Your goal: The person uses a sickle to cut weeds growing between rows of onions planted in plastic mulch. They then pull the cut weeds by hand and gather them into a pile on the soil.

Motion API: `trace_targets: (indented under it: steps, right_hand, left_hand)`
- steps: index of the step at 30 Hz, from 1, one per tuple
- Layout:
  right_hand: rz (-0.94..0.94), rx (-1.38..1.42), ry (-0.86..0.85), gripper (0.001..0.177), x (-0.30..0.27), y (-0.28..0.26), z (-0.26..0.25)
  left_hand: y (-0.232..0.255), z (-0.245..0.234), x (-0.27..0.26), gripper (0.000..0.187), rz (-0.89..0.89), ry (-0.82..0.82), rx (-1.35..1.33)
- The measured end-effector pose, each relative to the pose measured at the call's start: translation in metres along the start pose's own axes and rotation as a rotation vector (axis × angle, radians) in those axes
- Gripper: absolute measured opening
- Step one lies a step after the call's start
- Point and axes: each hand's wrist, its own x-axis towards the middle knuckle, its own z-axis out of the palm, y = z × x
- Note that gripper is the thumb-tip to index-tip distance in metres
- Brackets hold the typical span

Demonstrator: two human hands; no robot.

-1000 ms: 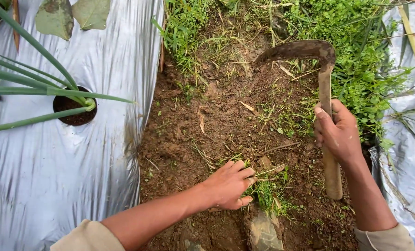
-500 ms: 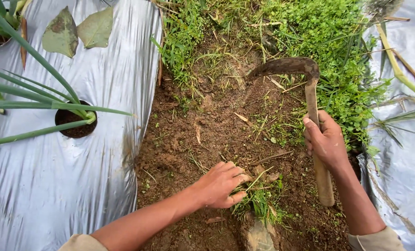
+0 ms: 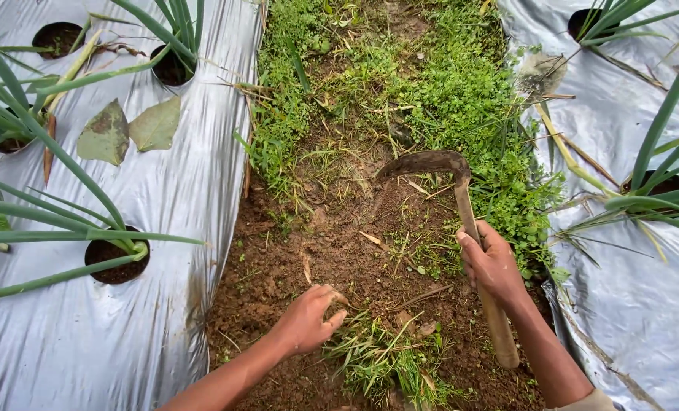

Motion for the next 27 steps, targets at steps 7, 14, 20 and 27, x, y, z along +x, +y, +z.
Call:
trace_targets:
  steps: [7,14,20,27]
  right_hand:
    - [0.022,0.036,0.005,0.016,0.006,0.014,-0.012]
    - [0.037,0.037,0.027,0.014,0.021,0.045,-0.028]
    - [-0.122,0.279,0.089,0.011,0.029,0.052,-0.036]
    - [0.114,0.124,0.1,0.015,0.038,0.064,-0.041]
  left_hand:
    - [0.003,-0.037,-0.006,0.033,-0.298,-0.03,-0.085]
    - [-0.024,-0.042,0.011,0.027,-0.343,-0.012,-0.118]
    - [-0.007,-0.07,0.035,0.053,-0.339,0.004,-0.844]
    - [0.004,-0.054,0.053,0.023,-0.209,-0.257,0.537]
